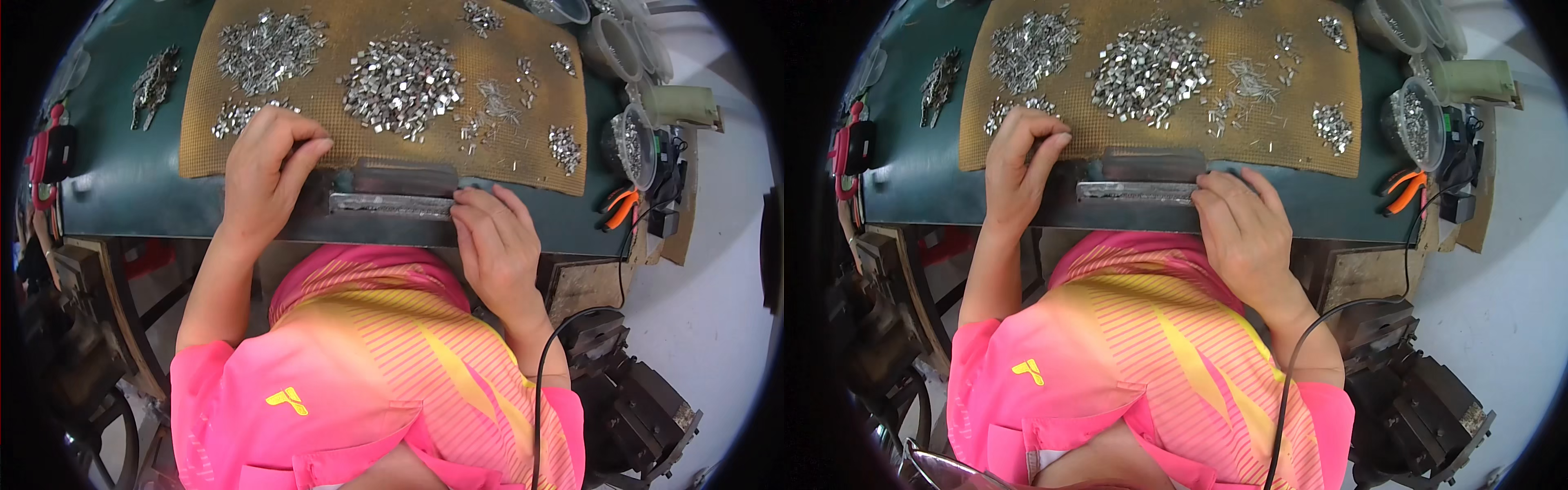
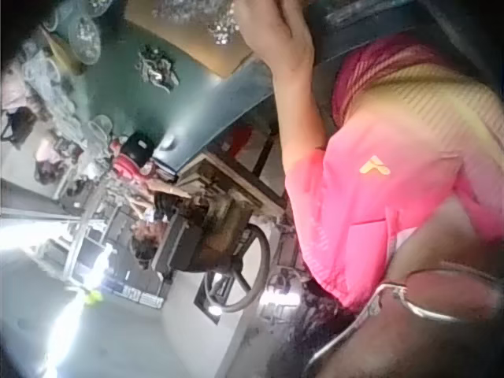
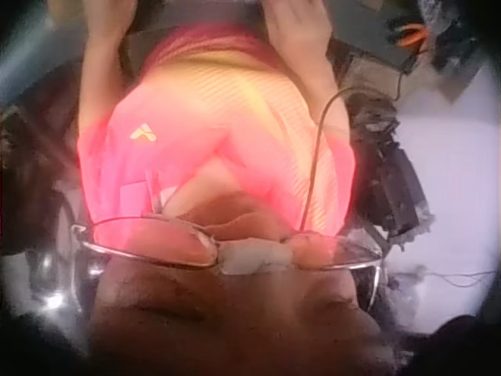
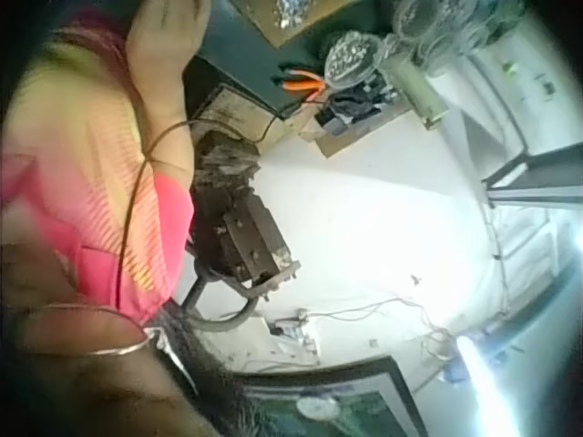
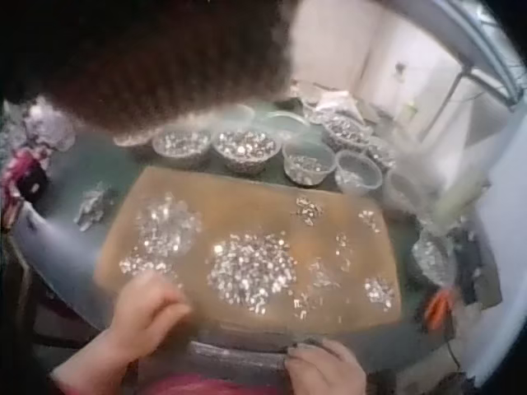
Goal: The person places small metal pieces into a mold bar by hand, inserts the loaded mold bar into a manual press machine, and rotates the wheel to press the pieces.
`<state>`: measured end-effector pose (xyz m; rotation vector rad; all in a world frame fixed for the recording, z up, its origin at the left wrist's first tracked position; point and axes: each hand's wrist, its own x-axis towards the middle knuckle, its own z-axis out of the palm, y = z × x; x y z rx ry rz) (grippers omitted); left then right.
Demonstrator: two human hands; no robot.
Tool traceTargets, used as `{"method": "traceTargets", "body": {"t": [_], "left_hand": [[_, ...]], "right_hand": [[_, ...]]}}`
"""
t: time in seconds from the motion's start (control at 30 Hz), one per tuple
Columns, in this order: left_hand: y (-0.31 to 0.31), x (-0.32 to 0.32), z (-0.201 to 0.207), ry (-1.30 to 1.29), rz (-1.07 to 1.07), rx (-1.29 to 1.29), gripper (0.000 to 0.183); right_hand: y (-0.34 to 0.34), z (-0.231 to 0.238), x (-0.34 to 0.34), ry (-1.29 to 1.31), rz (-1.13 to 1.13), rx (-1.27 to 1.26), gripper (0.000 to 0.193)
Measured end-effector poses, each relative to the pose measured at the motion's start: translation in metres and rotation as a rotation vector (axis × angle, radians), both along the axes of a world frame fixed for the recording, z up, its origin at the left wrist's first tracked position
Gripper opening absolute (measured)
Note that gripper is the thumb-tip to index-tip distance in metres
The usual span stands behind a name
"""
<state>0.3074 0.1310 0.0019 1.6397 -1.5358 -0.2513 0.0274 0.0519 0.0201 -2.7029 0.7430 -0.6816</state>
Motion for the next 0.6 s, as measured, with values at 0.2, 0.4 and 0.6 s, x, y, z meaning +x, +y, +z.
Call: {"method": "traceTargets", "body": {"t": [0.2, 0.4, 0.6], "left_hand": [[0.002, -0.005, 0.001, 0.109, -0.014, 0.065, 0.01], [0.005, -0.01, 0.002, 0.143, 0.015, 0.096, 0.02], [0.006, -0.013, 0.002, 0.183, 0.004, 0.114, 0.025]], "right_hand": [[-0.013, 0.001, -0.008, -0.062, 0.047, 0.132, 0.019], [-0.041, 0.0, -0.009, -0.102, -0.033, 0.202, 0.016], [-0.086, -0.01, 0.006, -0.006, -0.209, 0.08, 0.011]]}}
